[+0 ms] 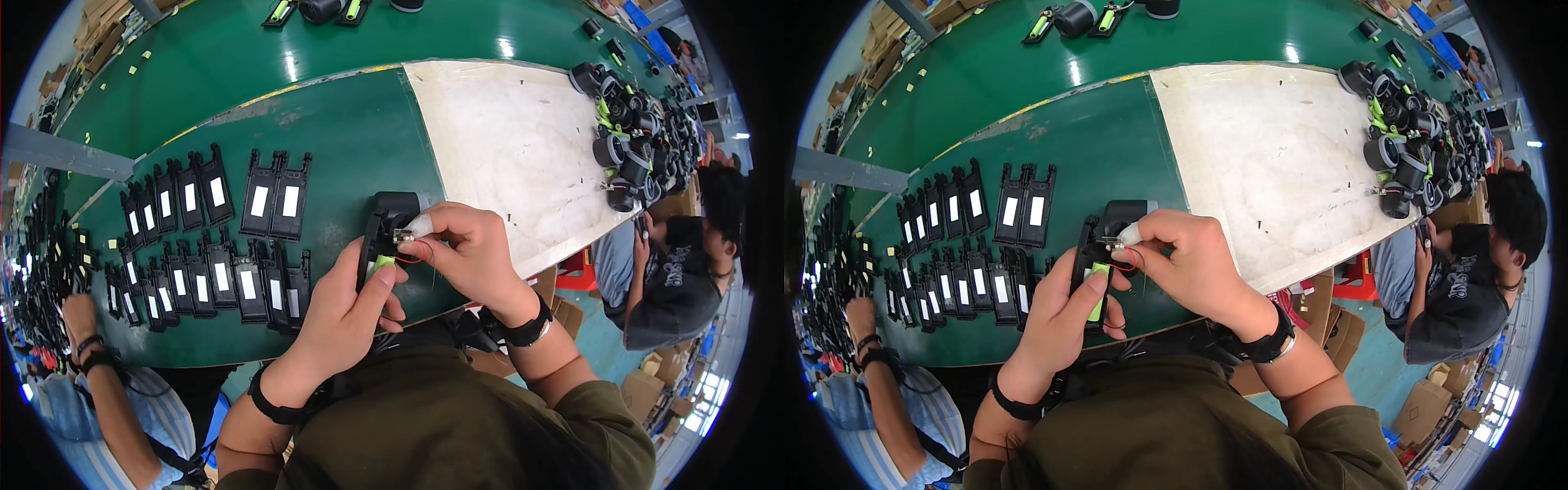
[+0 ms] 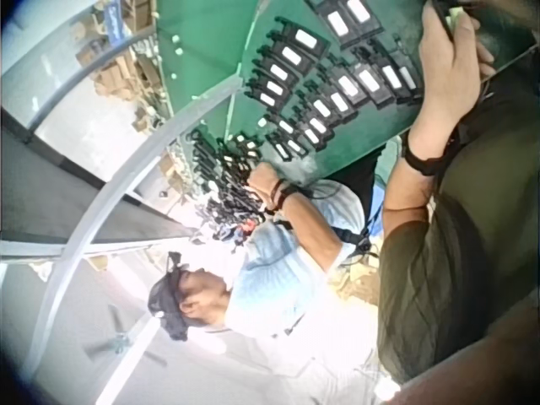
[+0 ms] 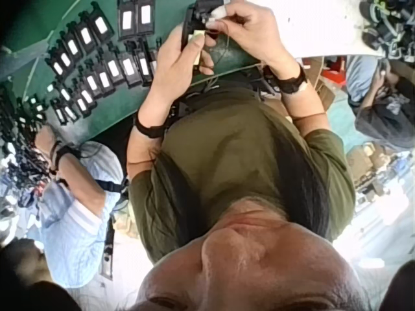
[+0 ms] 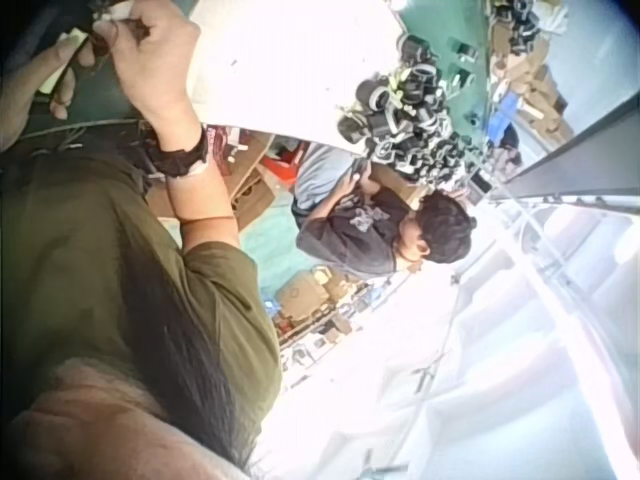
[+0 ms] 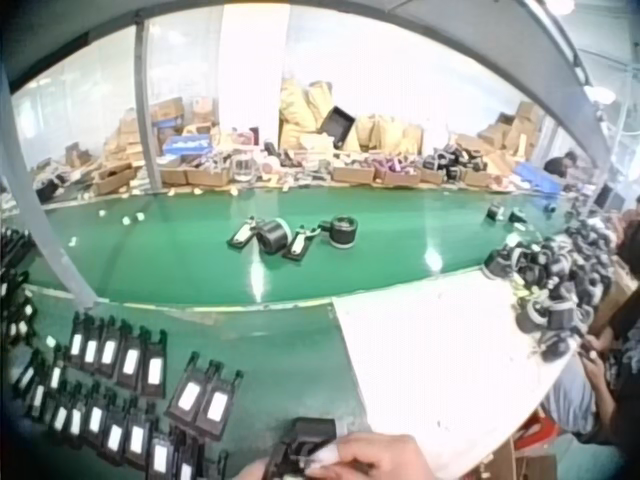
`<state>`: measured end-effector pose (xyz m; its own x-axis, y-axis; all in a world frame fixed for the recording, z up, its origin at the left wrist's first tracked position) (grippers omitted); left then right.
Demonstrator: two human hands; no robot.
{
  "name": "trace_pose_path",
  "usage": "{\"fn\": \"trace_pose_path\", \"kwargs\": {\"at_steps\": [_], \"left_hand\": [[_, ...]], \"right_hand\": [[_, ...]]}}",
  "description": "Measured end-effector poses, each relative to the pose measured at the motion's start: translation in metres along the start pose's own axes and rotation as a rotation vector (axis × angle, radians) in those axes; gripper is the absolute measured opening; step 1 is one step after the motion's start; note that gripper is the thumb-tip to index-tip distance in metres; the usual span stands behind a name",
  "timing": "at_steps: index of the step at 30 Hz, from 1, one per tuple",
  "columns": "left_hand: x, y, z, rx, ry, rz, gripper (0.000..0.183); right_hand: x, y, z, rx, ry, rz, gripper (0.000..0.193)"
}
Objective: Manually assemble lithium battery packs into plastic housings for small electronic devices.
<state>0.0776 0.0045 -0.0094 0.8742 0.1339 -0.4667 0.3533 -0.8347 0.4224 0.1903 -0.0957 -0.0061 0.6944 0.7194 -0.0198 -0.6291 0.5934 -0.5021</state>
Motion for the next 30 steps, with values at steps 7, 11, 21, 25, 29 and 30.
{"fn": "trace_pose_path", "kwargs": {"at_steps": [7, 11, 21, 25, 29, 30], "left_hand": [[0.002, 0.001, -0.001, -0.031, -0.010, 0.010, 0.037], [0.002, 0.002, -0.002, 0.019, 0.022, 0.001, 0.036], [0.005, 0.000, 0.001, 0.084, 0.075, 0.013, 0.034], [0.005, 0.000, -0.001, 0.075, 0.082, 0.025, 0.034], [0.004, 0.002, 0.000, 0.037, 0.102, 0.037, 0.033], [0.004, 0.002, 0.000, 0.037, 0.102, 0.036, 0.033]], "right_hand": [[-0.001, 0.007, -0.013, 0.335, 0.102, 0.045, 0.003], [0.000, 0.000, -0.004, 0.071, -0.088, -0.028, 0.009], [-0.011, 0.005, 0.034, -0.527, -0.574, -0.181, 0.025], [-0.011, 0.004, 0.035, -0.522, -0.587, -0.136, 0.026], [-0.013, 0.005, 0.037, -0.544, -0.598, -0.206, 0.027], [-0.014, 0.004, 0.039, -0.543, -0.618, -0.230, 0.028]]}}
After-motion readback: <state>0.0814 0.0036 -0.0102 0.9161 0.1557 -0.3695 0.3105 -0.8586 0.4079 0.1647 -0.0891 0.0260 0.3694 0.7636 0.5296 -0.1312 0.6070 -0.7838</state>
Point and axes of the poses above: each hand's wrist, its own x-axis towards the middle knuckle, its own y-axis out of the palm, z = x × y, the point moved 5 cm from there along x, towards the middle knuckle, and after that the axes turned 11 degrees about -x, right-handed, at the moved point
